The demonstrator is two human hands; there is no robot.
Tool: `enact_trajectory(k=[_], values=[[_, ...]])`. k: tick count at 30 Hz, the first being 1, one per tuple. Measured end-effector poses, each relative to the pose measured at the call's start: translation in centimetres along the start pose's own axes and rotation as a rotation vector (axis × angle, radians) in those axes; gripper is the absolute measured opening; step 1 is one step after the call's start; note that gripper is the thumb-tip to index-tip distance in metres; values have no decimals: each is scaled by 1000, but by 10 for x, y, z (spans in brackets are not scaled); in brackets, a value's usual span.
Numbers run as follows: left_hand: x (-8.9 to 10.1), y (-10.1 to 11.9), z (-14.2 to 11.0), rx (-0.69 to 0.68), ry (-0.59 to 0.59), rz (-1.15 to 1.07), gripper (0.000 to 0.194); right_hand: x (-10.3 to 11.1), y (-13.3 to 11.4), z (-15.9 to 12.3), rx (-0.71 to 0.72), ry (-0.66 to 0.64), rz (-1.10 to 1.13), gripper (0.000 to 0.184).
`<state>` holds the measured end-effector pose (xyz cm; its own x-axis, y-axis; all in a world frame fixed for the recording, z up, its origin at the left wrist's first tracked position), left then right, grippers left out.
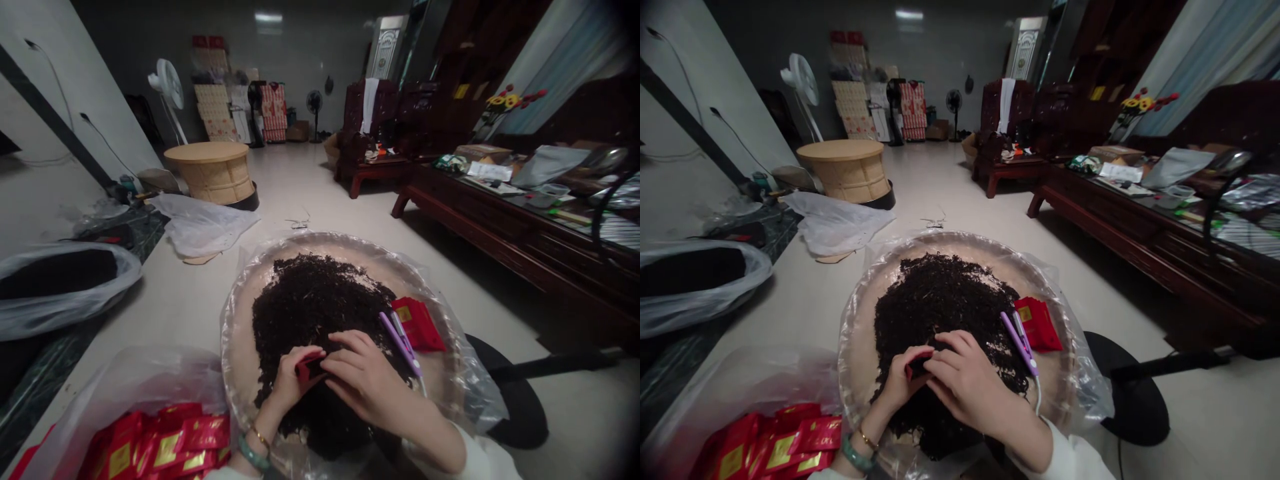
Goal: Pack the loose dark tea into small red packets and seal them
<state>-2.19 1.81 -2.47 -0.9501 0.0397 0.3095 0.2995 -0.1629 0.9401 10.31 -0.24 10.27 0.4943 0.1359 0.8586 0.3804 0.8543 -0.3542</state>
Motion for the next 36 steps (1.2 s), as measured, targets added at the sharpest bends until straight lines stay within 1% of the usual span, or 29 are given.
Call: enact_trajectory(k=[1, 3, 6, 8, 10, 13, 15, 17, 19, 20, 21, 23, 24, 27, 30, 33, 36], values=[[1, 2, 0, -35, 9, 23, 31, 1, -2, -2, -18, -31, -7, 21], [2, 8, -1, -110, 15, 55, 28, -4, -4, -4, -69, -115, -21, 26], [-1, 13, -3, -188, 15, 72, 22, -22, -4, -3, -124, -237, -38, 32], [-4, 12, -3, -179, 13, 86, 22, -32, -2, 1, -145, -279, -46, 29], [-7, 7, -4, -102, 1, 97, 23, -35, 3, 5, -166, -283, -35, 22], [-14, -6, -5, 103, -58, 48, 23, -28, 13, 10, -148, -252, 46, 13], [-18, -14, -5, 255, -78, -46, 26, -17, 23, 12, -154, -179, 121, 14], [-20, -18, -5, 375, -74, -157, 29, -5, 39, 11, -245, -48, 155, 24], [-25, -18, -4, 453, -87, -250, 29, -1, 55, 9, -363, 44, 126, 42], [-28, -17, -3, 479, -107, -279, 27, -4, 61, 9, -402, 52, 100, 47], [-30, -15, -3, 503, -124, -294, 25, -9, 65, 10, -423, 36, 74, 46], [-34, -13, -4, 549, -154, -294, 22, -25, 72, 13, -441, -14, 35, 35], [-36, -11, -4, 566, -167, -289, 22, -32, 75, 14, -445, -26, 25, 35], [-37, -3, -6, 568, -200, -301, 29, -47, 84, 15, -430, 7, 61, 50], [-35, 5, -9, 558, -250, -336, 39, -51, 93, 12, -419, 61, 196, 57], [-35, 8, -15, 587, -356, -394, 41, -52, 103, 3, -477, 82, 317, 59], [-37, 7, -18, 616, -469, -452, 41, -55, 110, -4, -531, 86, 356, 60]])
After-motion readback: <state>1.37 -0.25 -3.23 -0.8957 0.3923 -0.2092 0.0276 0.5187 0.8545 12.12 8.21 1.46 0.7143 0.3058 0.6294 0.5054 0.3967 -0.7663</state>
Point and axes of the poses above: each hand's wrist, its own z-axis towards the middle knuckle, its own x-axis out of the back of the hand, y = z × x, the point moved 7 cm from there along z, towards the middle knuckle, and after that the axes turned 6 degrees about x, right-handed, at the moved point
